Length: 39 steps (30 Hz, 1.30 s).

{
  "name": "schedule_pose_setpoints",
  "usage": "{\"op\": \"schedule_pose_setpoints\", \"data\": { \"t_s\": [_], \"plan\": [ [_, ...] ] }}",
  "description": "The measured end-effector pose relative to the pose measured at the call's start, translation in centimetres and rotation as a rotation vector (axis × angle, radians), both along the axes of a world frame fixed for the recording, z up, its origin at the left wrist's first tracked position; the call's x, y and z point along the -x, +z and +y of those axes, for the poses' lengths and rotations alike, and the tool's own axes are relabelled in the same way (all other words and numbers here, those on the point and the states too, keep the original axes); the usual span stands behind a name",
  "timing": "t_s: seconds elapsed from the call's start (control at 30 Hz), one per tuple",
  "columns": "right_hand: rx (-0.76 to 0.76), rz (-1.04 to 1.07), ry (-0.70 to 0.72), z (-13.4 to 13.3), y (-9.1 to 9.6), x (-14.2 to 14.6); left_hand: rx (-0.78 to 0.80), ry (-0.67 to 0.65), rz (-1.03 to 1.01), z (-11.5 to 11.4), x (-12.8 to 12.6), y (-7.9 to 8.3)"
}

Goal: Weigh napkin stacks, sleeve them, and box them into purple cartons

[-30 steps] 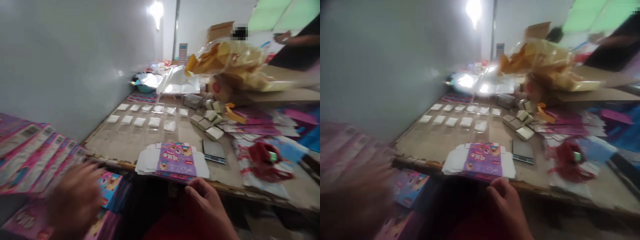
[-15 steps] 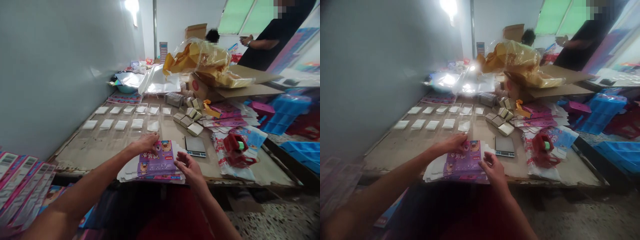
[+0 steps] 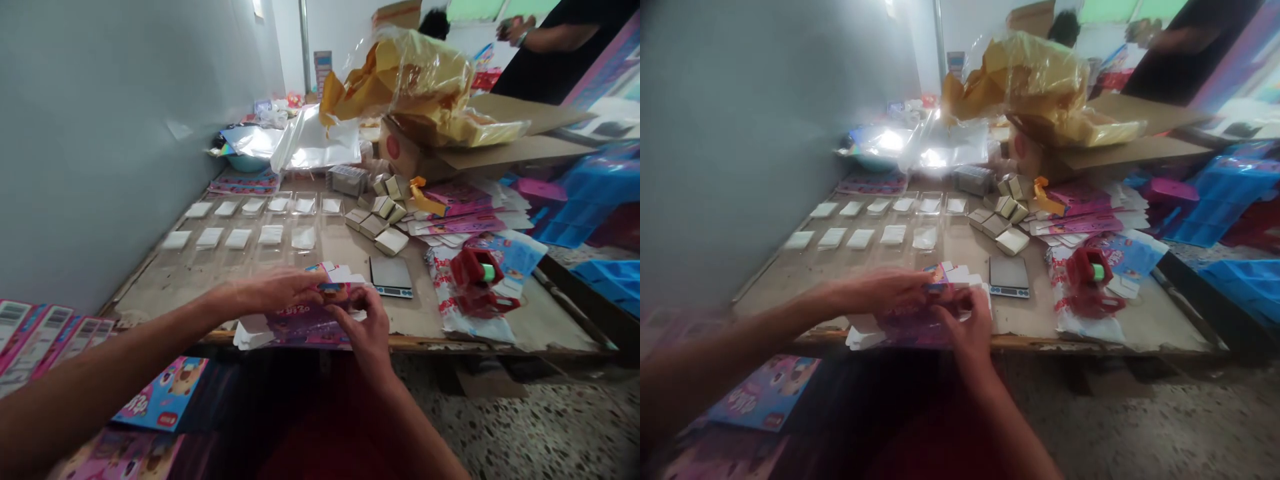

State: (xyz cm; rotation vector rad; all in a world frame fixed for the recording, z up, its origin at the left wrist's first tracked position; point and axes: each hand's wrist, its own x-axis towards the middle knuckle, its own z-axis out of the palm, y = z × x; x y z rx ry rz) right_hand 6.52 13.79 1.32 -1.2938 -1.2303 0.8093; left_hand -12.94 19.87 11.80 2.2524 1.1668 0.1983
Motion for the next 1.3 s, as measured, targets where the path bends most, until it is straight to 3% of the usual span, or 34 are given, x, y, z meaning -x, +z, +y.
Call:
{"op": "schedule_pose_setpoints", "data": {
  "t_s": [0.1, 0.23, 0.3, 0.37, 0.43, 0.5, 0.57, 0.63, 0.7, 0.77, 0.87, 1.0, 1.1, 1.17, 1.3],
  "plan": [
    [0.002, -0.047, 0.003, -0.5, -0.2, -0.3, -0.05, -0.101, 0.094, -1.4, -0.3, -0.5],
    [0.183, 0.237, 0.256, -1.6, -2.4, 0.2, -0.202, -0.195, 0.18, -1.9, -1.0, -3.2],
    [0.188, 0.211, 0.27, -2.0, -3.9, 0.6, -0.196, -0.091, 0.139, -1.6, -1.1, -5.5],
    [0.159, 0.066, 0.183, -2.2, -5.1, 0.9, -0.167, 0.108, 0.074, -0.8, -1.0, -7.5],
    [0.115, -0.055, 0.059, -2.1, -5.6, 1.0, -0.123, 0.258, 0.037, 0.1, -0.7, -8.2],
    [0.054, -0.06, -0.037, -1.8, -5.2, 0.9, -0.085, 0.304, 0.039, 0.8, -0.4, -7.4],
    [-0.017, 0.019, -0.112, -1.3, -3.8, 0.5, -0.047, 0.341, -0.026, 0.7, -0.3, -5.3],
    [-0.069, 0.178, -0.144, -0.7, -1.8, 0.0, 0.005, 0.419, -0.222, -0.4, -0.8, -2.9],
    [-0.044, 0.42, -0.039, -0.3, 0.4, -0.3, 0.097, 0.5, -0.511, -2.4, -1.6, -1.5],
    [0.052, 0.632, 0.16, -0.4, 2.2, -0.5, 0.174, 0.561, -0.723, -4.7, -2.4, -1.7],
    [0.156, 0.728, 0.35, -1.9, 3.2, -0.9, 0.24, 0.616, -0.84, -7.9, -3.0, -4.5],
    [0.28, 0.659, 0.436, -4.6, 1.9, -1.5, 0.357, 0.536, -0.964, -11.3, -2.6, -9.0],
    [0.401, 0.486, 0.446, -5.3, 0.7, -1.8, 0.284, 0.672, -1.01, -12.9, -2.4, -11.0],
    [0.333, 0.301, 0.387, -5.0, 0.1, -1.8, 0.201, 0.785, -0.99, -13.3, -2.5, -11.7],
    [0.157, 0.097, 0.351, -4.5, -1.6, -1.6, 0.249, 0.784, -0.975, -13.2, -2.8, -12.5]
  ]
}}
